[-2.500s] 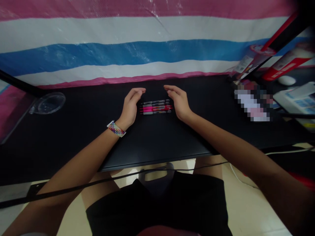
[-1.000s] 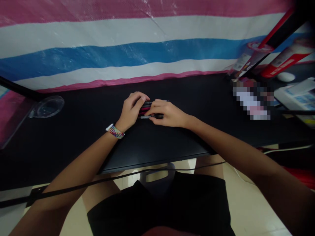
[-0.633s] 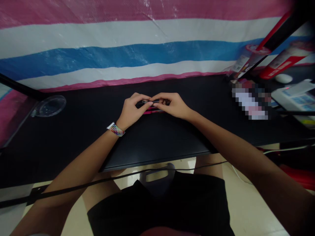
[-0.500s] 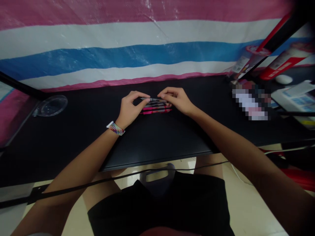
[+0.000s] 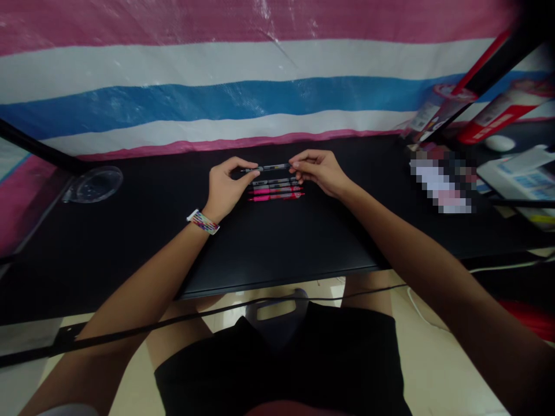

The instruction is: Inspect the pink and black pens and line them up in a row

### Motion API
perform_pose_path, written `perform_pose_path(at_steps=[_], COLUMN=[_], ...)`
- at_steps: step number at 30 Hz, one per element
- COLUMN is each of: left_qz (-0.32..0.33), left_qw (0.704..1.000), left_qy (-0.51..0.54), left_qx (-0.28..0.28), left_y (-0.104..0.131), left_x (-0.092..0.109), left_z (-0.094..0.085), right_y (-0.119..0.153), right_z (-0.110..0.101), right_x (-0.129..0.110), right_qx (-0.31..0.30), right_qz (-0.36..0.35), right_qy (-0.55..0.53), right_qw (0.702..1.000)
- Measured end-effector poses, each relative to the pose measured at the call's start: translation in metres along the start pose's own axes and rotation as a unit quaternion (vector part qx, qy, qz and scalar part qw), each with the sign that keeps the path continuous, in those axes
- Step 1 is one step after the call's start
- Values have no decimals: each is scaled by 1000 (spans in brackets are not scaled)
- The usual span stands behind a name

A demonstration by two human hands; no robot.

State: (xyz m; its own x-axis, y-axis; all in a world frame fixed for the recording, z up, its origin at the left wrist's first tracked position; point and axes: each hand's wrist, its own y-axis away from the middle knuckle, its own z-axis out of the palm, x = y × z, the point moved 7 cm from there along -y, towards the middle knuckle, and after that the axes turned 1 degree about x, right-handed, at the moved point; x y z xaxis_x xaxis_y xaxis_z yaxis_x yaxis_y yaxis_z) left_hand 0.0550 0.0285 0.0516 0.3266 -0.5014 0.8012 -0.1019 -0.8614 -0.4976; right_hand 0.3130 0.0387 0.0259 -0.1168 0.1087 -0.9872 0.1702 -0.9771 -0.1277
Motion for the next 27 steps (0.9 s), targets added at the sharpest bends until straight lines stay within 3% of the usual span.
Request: perform_pose_path(at_steps=[12,19,27], left_qz=[43,58,38], left_qw=[998,995,996], left_qy=[-48,-71,-73], left_qx=[-12,-26,-25], left_y=[2,2,1], left_x=[16,18,7], left_z=[-1,-1,0], right_y=[0,-3,-4], right_z=[-1,-3,-4], right_x=[1,-1,-4], right_qx=[4,26,44], right_qz=[14,-40,-46], right_qy=[-17,7,24], right_qw=[1000,999,998])
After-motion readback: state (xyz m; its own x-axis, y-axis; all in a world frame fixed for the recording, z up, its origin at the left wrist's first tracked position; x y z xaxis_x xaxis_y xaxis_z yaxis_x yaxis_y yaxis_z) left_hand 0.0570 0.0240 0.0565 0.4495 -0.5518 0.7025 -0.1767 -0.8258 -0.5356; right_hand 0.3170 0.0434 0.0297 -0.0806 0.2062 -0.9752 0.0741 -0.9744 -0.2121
